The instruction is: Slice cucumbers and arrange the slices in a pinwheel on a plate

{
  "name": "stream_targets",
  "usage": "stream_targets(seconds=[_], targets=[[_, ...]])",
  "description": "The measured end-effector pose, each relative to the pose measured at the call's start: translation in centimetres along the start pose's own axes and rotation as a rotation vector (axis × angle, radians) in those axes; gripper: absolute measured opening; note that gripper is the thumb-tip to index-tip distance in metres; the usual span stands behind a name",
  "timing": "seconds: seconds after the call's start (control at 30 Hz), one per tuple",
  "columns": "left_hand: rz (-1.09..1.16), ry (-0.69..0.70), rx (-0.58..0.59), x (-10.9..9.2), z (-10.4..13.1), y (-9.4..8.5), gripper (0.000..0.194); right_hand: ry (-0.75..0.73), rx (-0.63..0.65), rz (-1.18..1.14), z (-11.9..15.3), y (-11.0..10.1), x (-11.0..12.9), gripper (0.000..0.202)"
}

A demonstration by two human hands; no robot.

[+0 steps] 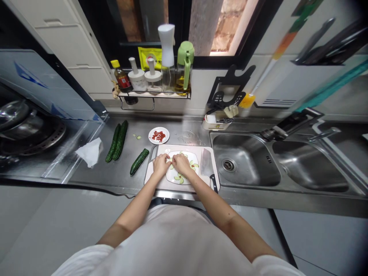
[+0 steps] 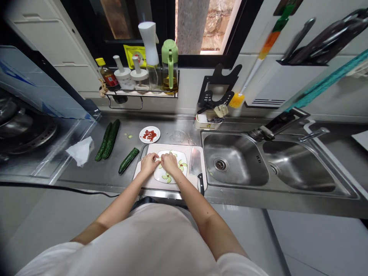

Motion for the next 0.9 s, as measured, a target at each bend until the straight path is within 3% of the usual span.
stream_targets(seconds=[0.23, 0.4, 0.67, 0.9], targets=[[0.023, -0.005, 0.005, -0.1, 0.1, -0.2, 0.018, -0.008, 0.004, -0.011, 0.0, -0.2, 0.1, 0.016], [0.104, -0.021, -0.035, 0.2, 0.4, -1.2, 0.017, 0.003, -0.052, -0.089, 0.8, -2.4, -1.0, 0.016], [0.235, -0.012, -0.099, 2.7, 1.3, -3.0, 0.018, 0.057, -0.327, -0.309, 5.5, -6.8, -6.9, 0.013], [0.247, -0.062, -0.116, 5.4, 2.8, -3.6, 0.020, 0.201, -0.350, -0.371, 10.2, -5.3, -11.9, 0.013]])
Point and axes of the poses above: each hand's wrist, its own z-axis away from the middle knuckle, its own y-axis out of the palm, x = y × z, the point moved 7 cm from there along -z, towards the middle knuckle, and after that the axes turned 12 degrees about x, right-handed, at the moved point
